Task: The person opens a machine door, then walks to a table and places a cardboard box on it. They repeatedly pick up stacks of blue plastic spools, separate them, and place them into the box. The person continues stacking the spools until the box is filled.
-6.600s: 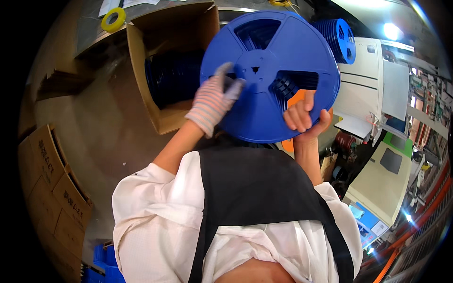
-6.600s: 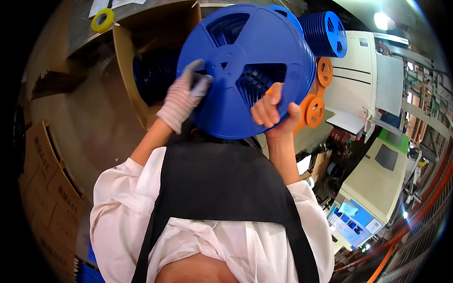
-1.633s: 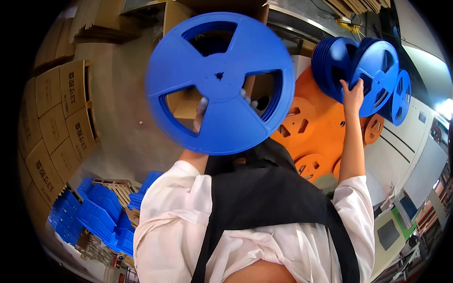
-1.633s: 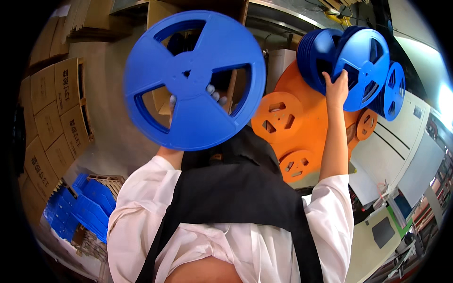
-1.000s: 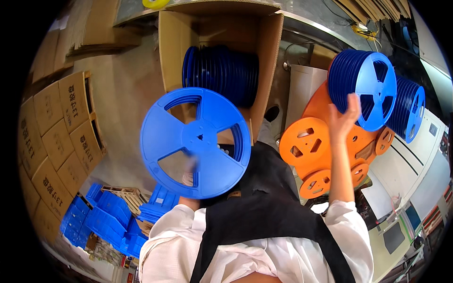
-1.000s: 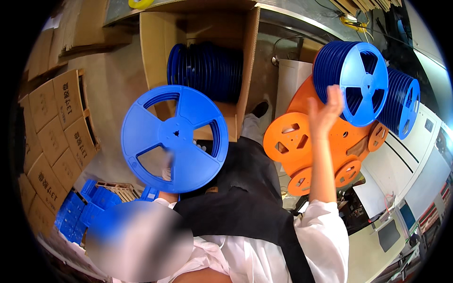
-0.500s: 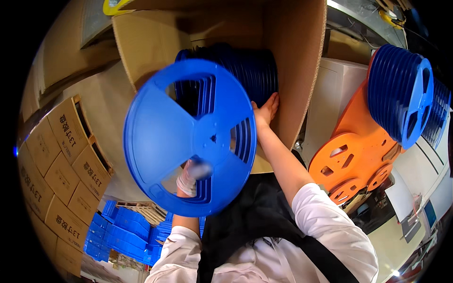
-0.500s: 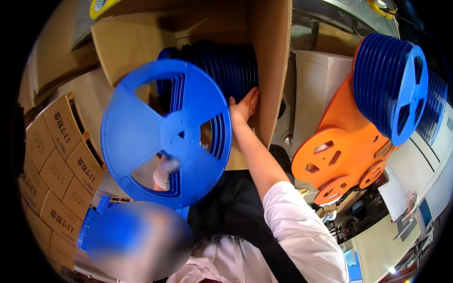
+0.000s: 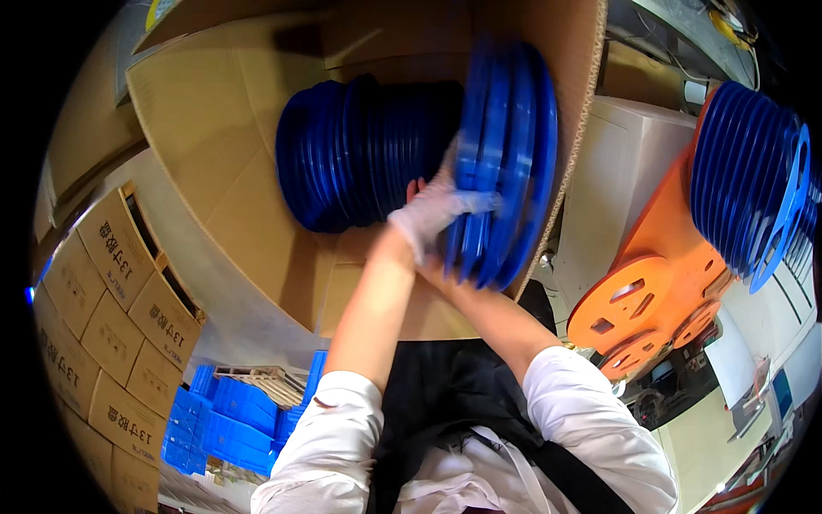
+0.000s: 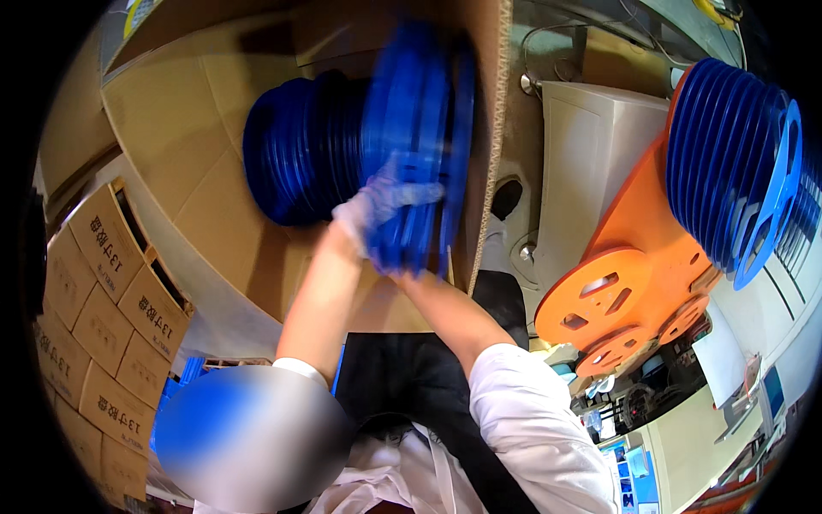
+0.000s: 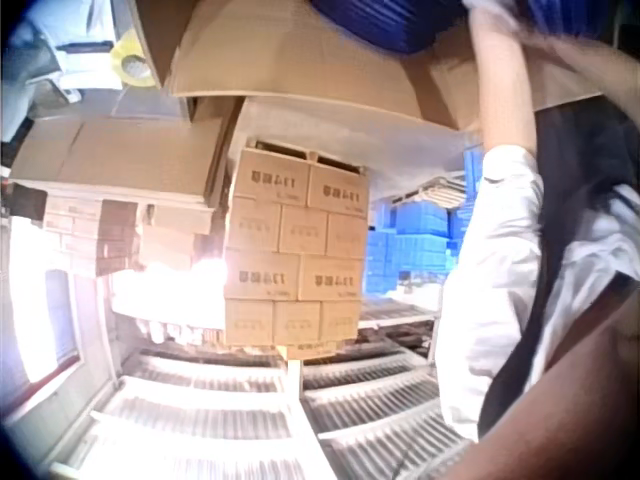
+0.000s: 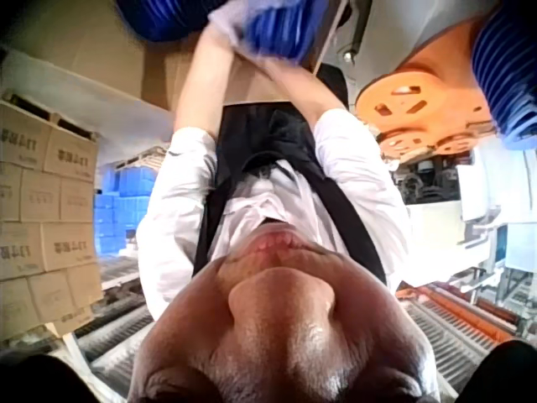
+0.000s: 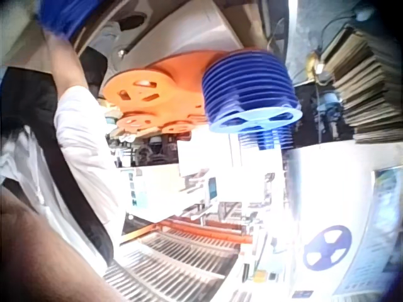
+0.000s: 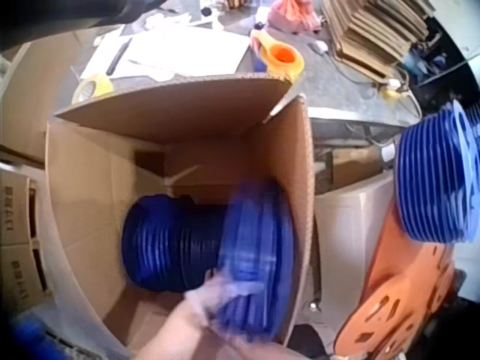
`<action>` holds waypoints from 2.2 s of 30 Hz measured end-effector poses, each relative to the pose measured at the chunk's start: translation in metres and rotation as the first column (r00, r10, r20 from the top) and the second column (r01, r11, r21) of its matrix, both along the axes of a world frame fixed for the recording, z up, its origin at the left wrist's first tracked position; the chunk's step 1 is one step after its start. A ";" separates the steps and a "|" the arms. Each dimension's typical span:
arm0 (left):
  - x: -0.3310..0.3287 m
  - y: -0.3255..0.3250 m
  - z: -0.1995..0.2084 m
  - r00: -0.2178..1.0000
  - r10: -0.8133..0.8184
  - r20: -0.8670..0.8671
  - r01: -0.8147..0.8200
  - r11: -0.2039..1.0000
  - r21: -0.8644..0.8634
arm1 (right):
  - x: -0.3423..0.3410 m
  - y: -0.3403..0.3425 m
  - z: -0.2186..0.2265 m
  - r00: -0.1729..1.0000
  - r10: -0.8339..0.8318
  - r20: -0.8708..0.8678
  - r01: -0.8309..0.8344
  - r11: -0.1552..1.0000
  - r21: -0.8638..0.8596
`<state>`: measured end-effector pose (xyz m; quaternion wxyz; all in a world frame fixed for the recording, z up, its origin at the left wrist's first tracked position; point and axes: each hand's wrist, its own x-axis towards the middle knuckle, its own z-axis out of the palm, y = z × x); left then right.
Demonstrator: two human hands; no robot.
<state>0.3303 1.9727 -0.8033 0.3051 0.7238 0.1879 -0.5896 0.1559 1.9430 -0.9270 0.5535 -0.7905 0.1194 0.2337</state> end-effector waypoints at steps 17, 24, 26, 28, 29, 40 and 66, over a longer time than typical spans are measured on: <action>-0.059 0.105 -0.105 0.425 -0.446 0.788 0.023 0.875 0.483 | 0.126 -0.022 0.052 0.894 0.308 0.325 -0.007 0.736 -0.677; -0.087 0.089 -0.136 0.484 -0.526 0.699 0.175 0.841 0.512 | 0.090 -0.060 -0.034 0.881 0.464 0.096 -0.226 0.589 -0.775; -0.095 0.081 -0.132 0.576 -0.533 0.620 0.193 0.826 0.530 | 0.086 -0.045 -0.030 0.914 0.403 0.046 -0.233 0.614 -0.754; -0.084 0.082 -0.120 0.685 -0.482 0.547 0.195 0.844 0.499 | 0.096 -0.022 -0.014 0.935 0.355 0.016 -0.234 0.648 -0.725; -0.066 0.080 -0.107 0.771 -0.425 0.474 0.209 0.872 0.442 | 0.103 -0.018 -0.013 0.933 0.358 -0.027 -0.259 0.619 -0.742; -0.065 0.084 -0.110 0.853 -0.335 0.399 0.151 0.892 0.426 | 0.135 -0.030 -0.002 0.875 0.404 -0.266 -0.478 0.637 -0.605; -0.050 0.115 -0.119 0.602 -0.653 0.459 0.240 0.697 0.676 | 0.098 -0.051 0.003 0.869 0.441 -0.226 -0.431 0.448 -0.783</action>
